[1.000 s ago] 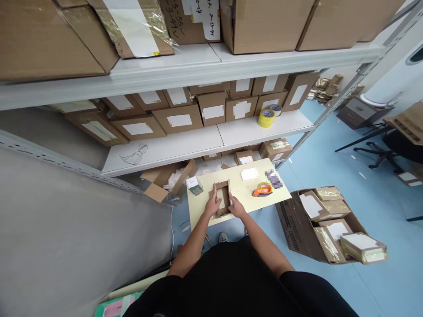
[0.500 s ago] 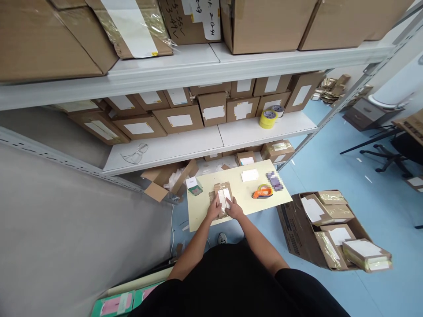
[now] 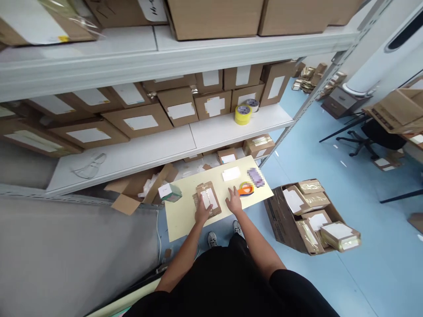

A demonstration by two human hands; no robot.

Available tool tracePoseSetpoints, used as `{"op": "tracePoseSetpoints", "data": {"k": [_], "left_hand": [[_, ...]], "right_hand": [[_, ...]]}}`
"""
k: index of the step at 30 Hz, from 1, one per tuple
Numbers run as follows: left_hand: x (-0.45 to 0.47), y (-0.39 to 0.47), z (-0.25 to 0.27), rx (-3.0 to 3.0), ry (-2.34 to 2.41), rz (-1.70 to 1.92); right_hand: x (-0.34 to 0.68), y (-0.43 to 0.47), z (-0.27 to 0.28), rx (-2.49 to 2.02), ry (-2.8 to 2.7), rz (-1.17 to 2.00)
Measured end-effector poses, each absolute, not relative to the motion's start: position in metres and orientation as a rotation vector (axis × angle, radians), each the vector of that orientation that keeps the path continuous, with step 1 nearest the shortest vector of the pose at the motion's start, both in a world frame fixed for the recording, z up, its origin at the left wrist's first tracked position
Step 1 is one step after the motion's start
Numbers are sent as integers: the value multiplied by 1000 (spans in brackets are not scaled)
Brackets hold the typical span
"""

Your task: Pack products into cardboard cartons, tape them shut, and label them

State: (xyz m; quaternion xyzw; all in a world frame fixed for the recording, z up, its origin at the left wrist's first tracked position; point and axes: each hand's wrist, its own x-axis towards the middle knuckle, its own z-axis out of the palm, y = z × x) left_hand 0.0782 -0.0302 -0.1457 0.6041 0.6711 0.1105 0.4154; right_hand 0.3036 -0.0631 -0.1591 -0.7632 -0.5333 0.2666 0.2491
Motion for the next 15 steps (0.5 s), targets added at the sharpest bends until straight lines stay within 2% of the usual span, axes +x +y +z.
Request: {"op": "tracePoseSetpoints", "data": {"k": [3,6,10,15], "left_hand": [[82,-31,-143,1521,1756,301],[85,-30,-143,1514,1827,342],[97,-30,-145,1380,1875,303],[132,-45,-149,1277,1960,442]], "right_hand": [[359,-56,-161,-2266,-1442,679],[401,-49,-169,-2399,-1492,834],[422,-47,-184,-2345,-1606,959],[420,-55,-200,-2271,-1747,987]]}}
